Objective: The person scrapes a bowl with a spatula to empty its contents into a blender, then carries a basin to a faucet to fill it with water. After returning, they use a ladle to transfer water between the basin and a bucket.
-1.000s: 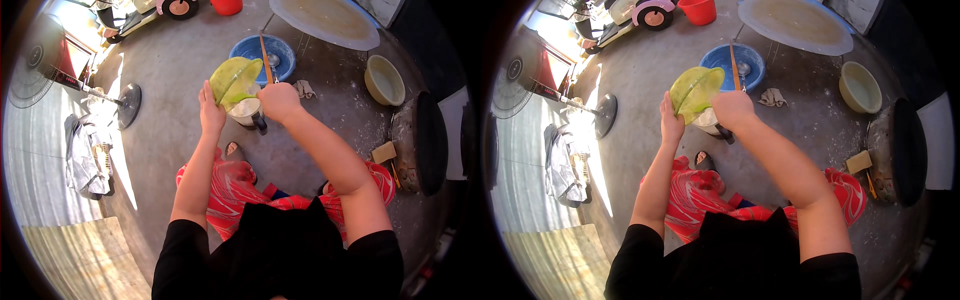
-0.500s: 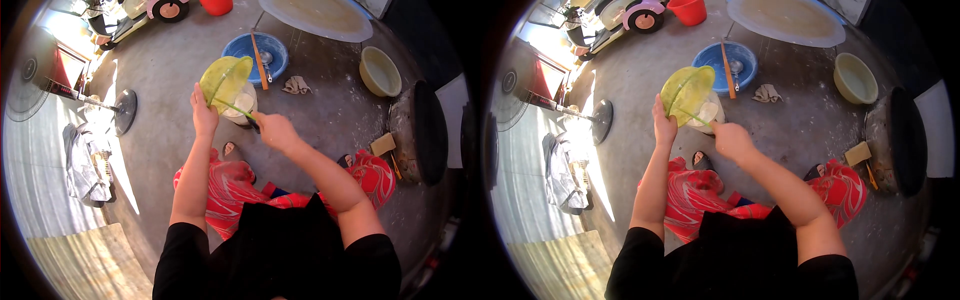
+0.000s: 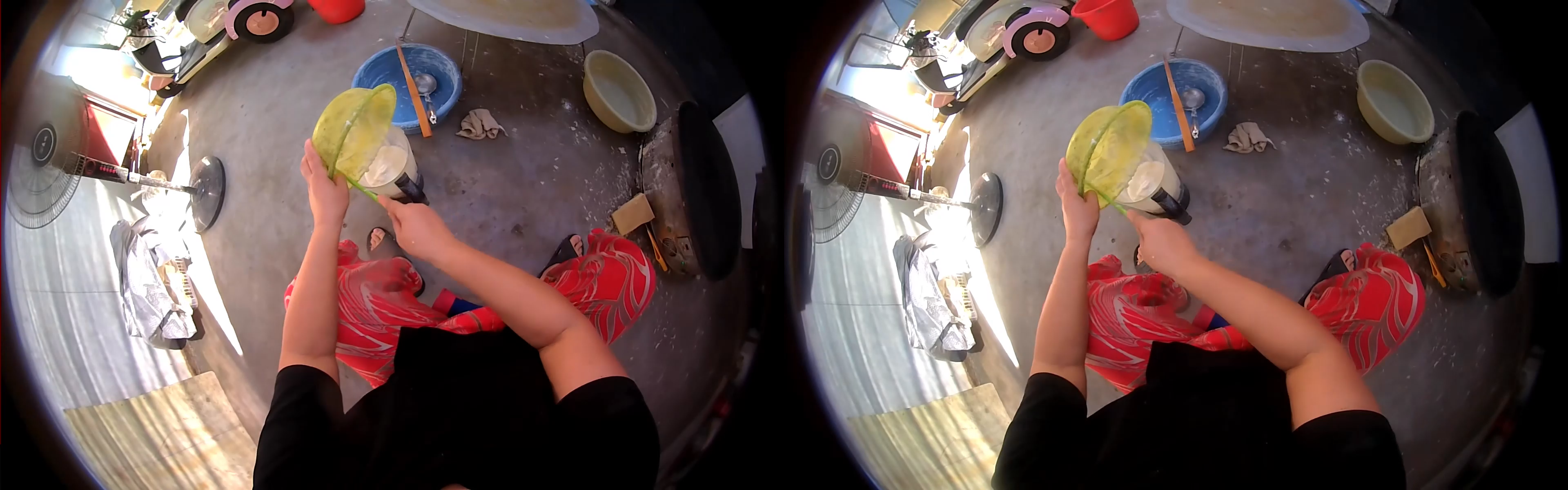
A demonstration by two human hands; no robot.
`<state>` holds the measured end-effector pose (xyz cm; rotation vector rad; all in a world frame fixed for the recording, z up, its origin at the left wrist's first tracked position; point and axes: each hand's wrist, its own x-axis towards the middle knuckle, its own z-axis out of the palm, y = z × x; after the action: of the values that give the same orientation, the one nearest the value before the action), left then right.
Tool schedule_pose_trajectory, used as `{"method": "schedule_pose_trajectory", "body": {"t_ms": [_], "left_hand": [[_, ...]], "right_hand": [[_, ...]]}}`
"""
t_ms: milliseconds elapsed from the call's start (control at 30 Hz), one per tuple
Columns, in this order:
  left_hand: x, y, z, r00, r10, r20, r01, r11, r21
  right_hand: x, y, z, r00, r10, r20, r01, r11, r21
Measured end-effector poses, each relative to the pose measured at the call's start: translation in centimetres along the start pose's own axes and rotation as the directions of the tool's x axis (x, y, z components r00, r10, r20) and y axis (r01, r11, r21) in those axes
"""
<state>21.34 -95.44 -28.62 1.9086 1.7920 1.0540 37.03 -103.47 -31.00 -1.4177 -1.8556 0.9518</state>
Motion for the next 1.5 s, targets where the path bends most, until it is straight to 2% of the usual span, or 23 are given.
{"method": "schedule_pose_trajectory", "body": {"t_ms": [33, 100, 167, 233, 267, 333, 367, 433, 467, 500, 533, 567, 600, 667, 733, 867, 933, 1000, 1100, 1200, 1300, 1367, 1500], "left_hand": [[0.0, 0.0, -0.1, 1.0, -0.005, 0.002, 0.005, 1.0, -0.004], [-0.1, -0.3, 0.1, 0.999, 0.038, -0.009, -0.038, 0.999, 0.033], [-0.1, -0.5, 0.3, 0.996, 0.082, -0.019, -0.081, 0.995, 0.064], [-0.3, -0.2, 0.2, 0.999, 0.051, -0.017, -0.051, 0.998, 0.042], [-0.2, 0.0, 0.1, 0.999, 0.05, -0.018, -0.049, 0.998, 0.039], [-0.3, 0.5, -0.2, 0.999, -0.036, 0.024, 0.036, 0.999, -0.008], [-0.3, 0.0, 0.0, 0.999, -0.035, 0.023, 0.035, 0.999, -0.007], [-0.1, -1.1, 0.5, 0.986, 0.16, -0.045, -0.153, 0.979, 0.137], [0.1, -1.4, 0.5, 0.985, 0.163, -0.048, -0.155, 0.978, 0.138], [0.0, -1.2, 0.5, 0.99, 0.132, -0.041, -0.126, 0.984, 0.128], [-0.2, -1.1, 0.5, 0.995, 0.096, -0.033, -0.091, 0.989, 0.116], [-0.2, -0.9, 0.4, 0.995, 0.089, -0.035, -0.085, 0.99, 0.111], [-0.2, -0.5, 0.2, 0.998, 0.058, -0.021, -0.056, 0.995, 0.088], [-0.1, -0.4, 0.2, 1.0, 0.03, -0.004, -0.03, 0.997, 0.068], [-0.1, -0.6, 0.2, 0.996, 0.086, -0.037, -0.081, 0.991, 0.109], [0.0, -0.9, 0.3, 0.998, 0.057, -0.042, -0.052, 0.993, 0.107], [0.1, -1.1, 0.5, 0.989, 0.14, -0.056, -0.127, 0.975, 0.183], [-0.1, -0.6, 0.4, 0.995, 0.091, -0.049, -0.083, 0.987, 0.134], [-0.1, -0.7, 0.4, 0.995, 0.08, -0.052, -0.074, 0.991, 0.108], [-0.2, -1.0, 0.5, 0.994, 0.087, -0.063, -0.079, 0.99, 0.117], [-0.2, -0.2, 0.4, 0.997, 0.045, -0.063, -0.038, 0.994, 0.098], [-0.3, -0.2, 0.4, 0.998, 0.025, -0.06, -0.019, 0.995, 0.098], [-0.3, -0.4, 0.4, 0.997, 0.042, -0.063, -0.034, 0.993, 0.113]], "right_hand": [[0.3, 0.6, 0.2, 1.0, 0.0, 0.001, 0.0, 1.0, 0.003], [1.6, 1.6, -0.4, 0.985, 0.136, -0.108, -0.155, 0.967, -0.202], [2.0, 1.5, -1.1, 0.98, 0.167, -0.107, -0.183, 0.969, -0.167], [1.6, 0.0, -1.6, 0.99, 0.134, -0.032, -0.132, 0.988, 0.074], [1.7, 0.1, -1.1, 0.99, 0.134, -0.031, -0.132, 0.989, 0.071], [1.9, 0.8, 0.4, 0.982, 0.075, -0.172, -0.044, 0.984, 0.175], [2.4, 1.6, 0.3, 0.982, 0.075, -0.172, -0.044, 0.984, 0.175], [3.6, 2.5, -1.3, 0.931, 0.332, -0.151, -0.307, 0.937, 0.166], [3.4, 2.2, -1.8, 0.939, 0.273, -0.209, -0.268, 0.962, 0.052], [3.2, 0.9, -3.0, 0.94, 0.271, -0.207, -0.267, 0.962, 0.051], [3.0, -0.5, -4.3, 0.968, 0.17, -0.185, -0.199, 0.969, -0.146], [2.9, -1.1, -5.1, 0.987, 0.073, -0.143, -0.118, 0.934, -0.338], [3.4, -1.1, -5.1, 0.988, 0.074, -0.138, -0.118, 0.932, -0.343], [4.7, -1.3, -5.2, 0.987, 0.048, -0.15, -0.125, 0.815, -0.565], [5.0, -0.7, -4.7, 0.996, 0.028, -0.09, -0.077, 0.796, -0.6], [5.1, -1.1, -5.5, 0.997, -0.011, 0.073, 0.059, 0.715, -0.697], [5.4, -2.0, -6.1, 0.997, -0.06, 0.042, 0.072, 0.714, -0.697], [5.9, -2.3, -5.9, 0.995, -0.103, 0.01, 0.082, 0.715, -0.694], [6.3, -2.6, -5.5, 0.996, -0.087, 0.012, 0.071, 0.707, -0.703], [5.3, -3.3, -6.7, 0.993, 0.018, 0.117, 0.074, 0.678, -0.731], [5.2, -3.6, -7.7, 0.994, 0.068, 0.088, 0.024, 0.64, -0.768], [5.6, -3.7, -8.0, 0.999, 0.047, -0.014, -0.042, 0.677, -0.735], [5.8, -2.8, -6.7, 1.0, 0.004, -0.01, -0.01, 0.696, -0.718]]}}
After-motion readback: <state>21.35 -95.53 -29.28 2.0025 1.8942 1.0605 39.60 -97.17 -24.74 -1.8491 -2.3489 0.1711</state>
